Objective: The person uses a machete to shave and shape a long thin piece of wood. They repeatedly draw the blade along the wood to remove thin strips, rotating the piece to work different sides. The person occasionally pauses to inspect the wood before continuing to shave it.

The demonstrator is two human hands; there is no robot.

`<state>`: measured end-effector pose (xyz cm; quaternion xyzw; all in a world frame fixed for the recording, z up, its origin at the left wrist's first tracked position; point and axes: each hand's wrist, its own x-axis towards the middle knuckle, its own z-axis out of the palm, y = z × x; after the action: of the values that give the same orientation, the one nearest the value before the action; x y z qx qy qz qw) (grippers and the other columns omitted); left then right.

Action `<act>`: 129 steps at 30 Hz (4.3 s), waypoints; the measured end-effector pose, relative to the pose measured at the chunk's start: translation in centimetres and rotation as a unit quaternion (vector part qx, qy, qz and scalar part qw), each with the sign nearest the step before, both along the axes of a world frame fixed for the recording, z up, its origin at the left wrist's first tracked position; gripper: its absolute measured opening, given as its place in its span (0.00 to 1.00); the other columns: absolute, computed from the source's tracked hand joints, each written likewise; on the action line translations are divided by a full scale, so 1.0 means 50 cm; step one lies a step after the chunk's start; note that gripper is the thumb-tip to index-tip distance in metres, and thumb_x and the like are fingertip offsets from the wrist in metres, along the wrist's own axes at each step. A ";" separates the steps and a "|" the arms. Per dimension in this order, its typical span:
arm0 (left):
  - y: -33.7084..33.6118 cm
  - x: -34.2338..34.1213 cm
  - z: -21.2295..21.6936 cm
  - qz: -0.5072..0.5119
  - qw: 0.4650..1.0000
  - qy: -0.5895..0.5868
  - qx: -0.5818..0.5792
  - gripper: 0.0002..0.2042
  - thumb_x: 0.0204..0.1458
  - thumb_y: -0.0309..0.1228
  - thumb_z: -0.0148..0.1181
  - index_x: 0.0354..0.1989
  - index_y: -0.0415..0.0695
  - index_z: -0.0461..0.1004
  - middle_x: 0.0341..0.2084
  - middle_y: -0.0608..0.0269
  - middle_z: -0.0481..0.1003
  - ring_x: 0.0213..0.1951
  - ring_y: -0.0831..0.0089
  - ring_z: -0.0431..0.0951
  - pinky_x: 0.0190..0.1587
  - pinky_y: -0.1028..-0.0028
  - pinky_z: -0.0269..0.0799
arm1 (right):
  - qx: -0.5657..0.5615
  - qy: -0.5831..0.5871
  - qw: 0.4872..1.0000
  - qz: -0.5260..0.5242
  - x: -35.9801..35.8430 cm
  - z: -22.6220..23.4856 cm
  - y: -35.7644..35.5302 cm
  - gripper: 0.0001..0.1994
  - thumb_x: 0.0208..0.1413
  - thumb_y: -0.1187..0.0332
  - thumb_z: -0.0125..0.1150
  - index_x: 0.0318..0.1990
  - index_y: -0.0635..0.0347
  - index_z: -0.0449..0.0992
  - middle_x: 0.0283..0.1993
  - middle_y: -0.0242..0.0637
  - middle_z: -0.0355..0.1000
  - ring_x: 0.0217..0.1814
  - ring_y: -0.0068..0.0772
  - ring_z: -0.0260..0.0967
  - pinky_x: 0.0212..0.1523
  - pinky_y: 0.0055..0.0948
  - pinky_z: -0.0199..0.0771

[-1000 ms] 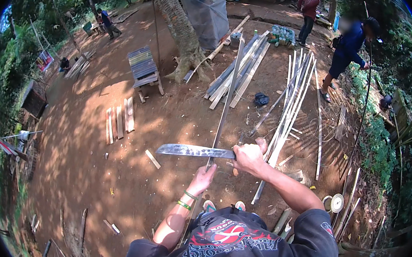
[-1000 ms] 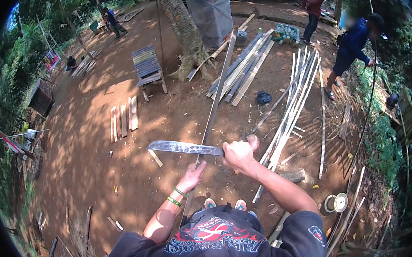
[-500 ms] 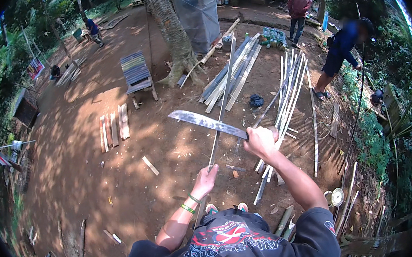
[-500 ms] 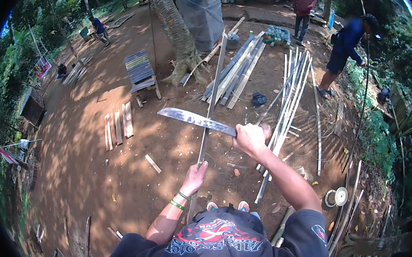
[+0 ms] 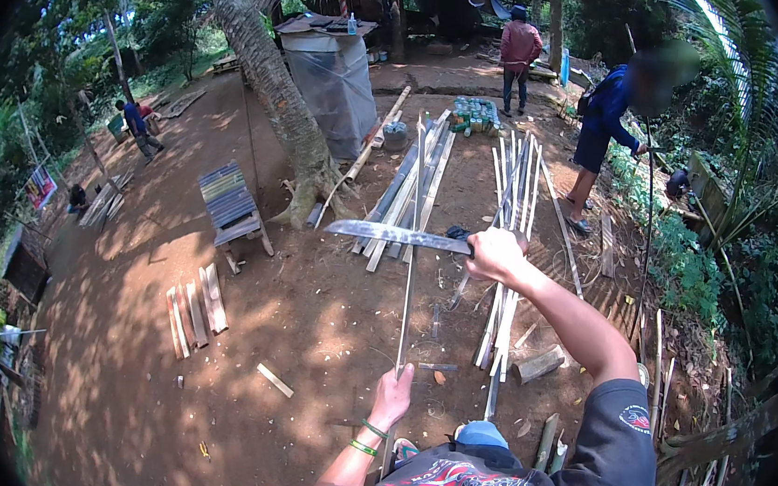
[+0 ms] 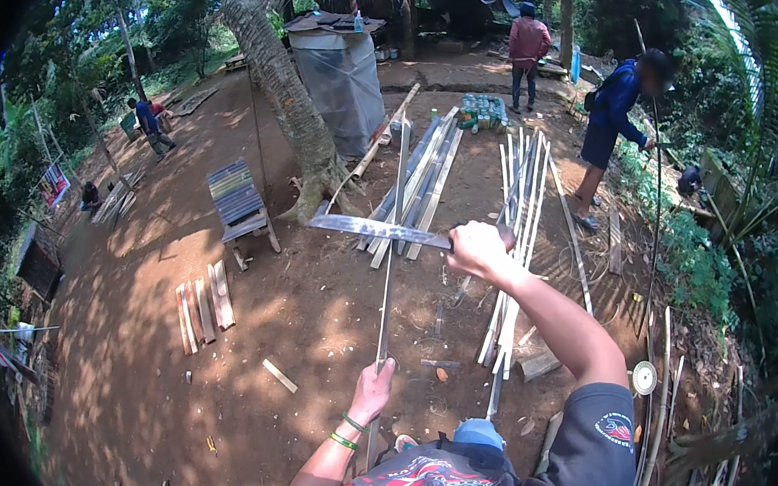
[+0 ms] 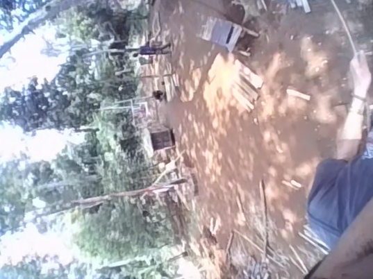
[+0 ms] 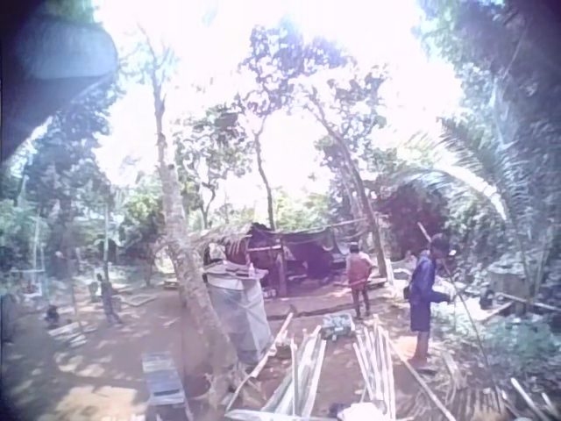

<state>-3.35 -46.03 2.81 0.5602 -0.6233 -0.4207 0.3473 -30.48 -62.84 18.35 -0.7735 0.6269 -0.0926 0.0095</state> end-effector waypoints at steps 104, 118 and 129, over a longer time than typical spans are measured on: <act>-0.178 -0.040 0.056 -0.136 0.894 0.405 0.134 0.31 0.64 0.59 0.40 0.50 0.37 0.67 0.29 0.53 0.76 0.33 0.62 0.80 0.40 0.64 0.78 | 0.049 -0.415 0.901 0.113 0.080 -0.041 0.067 0.13 0.52 0.58 0.66 0.38 0.58 0.82 0.21 0.42 0.72 0.23 0.42 0.70 0.29 0.38 0.69; -0.153 -0.116 0.133 -0.056 0.945 0.289 0.140 0.21 0.69 0.48 0.39 0.37 0.42 0.67 0.15 0.69 0.62 0.14 0.80 0.60 0.18 0.77 0.58 | -0.089 -0.113 0.986 0.086 -0.062 -0.056 0.053 0.12 0.43 0.61 0.65 0.29 0.59 0.75 0.22 0.44 0.74 0.28 0.50 0.76 0.31 0.45 0.76; -0.128 -0.150 0.073 -0.035 0.955 0.275 0.109 0.23 0.67 0.50 0.45 0.27 0.43 0.67 0.12 0.74 0.61 0.13 0.86 0.58 0.15 0.81 0.53 | -0.108 0.088 0.975 0.171 -0.141 -0.010 -0.076 0.06 0.47 0.68 0.58 0.24 0.60 0.73 0.20 0.42 0.74 0.25 0.41 0.77 0.27 0.41 0.76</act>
<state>-10.85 -52.44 6.47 0.4349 -0.4734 -0.6358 0.4271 -37.51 -66.65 17.84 -0.8710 0.4696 -0.0883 -0.1138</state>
